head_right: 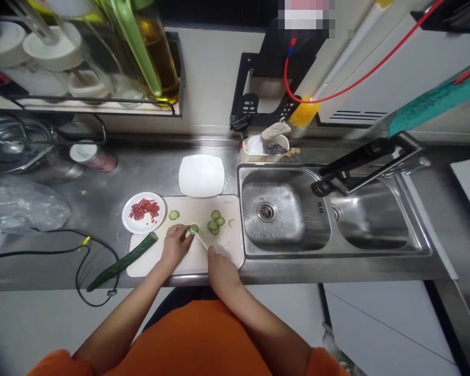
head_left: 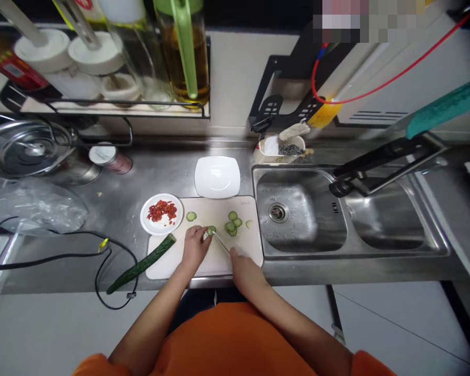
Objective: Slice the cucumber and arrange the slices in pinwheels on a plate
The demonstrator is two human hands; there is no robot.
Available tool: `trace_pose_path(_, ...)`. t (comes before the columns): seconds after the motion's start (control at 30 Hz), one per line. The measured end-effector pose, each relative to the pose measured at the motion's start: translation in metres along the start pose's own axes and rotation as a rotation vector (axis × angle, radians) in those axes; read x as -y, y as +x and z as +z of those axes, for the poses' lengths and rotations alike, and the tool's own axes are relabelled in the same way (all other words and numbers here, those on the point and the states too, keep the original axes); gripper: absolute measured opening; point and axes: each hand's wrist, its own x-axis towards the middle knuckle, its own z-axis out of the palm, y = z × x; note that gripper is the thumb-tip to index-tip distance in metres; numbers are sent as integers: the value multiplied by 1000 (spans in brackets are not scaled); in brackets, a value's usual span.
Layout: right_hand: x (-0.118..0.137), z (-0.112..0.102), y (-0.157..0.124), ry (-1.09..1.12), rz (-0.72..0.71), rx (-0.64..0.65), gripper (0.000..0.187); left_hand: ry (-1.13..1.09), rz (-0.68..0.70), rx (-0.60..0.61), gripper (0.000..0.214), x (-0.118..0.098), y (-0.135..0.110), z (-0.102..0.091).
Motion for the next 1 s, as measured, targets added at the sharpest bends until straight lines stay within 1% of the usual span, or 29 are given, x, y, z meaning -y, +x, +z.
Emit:
trace_pose_path(0.23, 4, -1, 0, 22, 10, 10, 41, 4, -9, -6, 24, 0, 0, 0)
trace_pose_path(0.6, 8, -7, 0, 33, 42, 58, 37, -5, -17, 15, 24, 0, 2, -1)
trace_pose_path(0.77, 9, -4, 0, 28, 42, 40, 36, -7, -34, 35, 25, 0, 2, -1)
trace_pose_path(1.0, 8, 2, 1, 40, 24, 18, 44, 5, -29, 39, 24, 0, 2, -1)
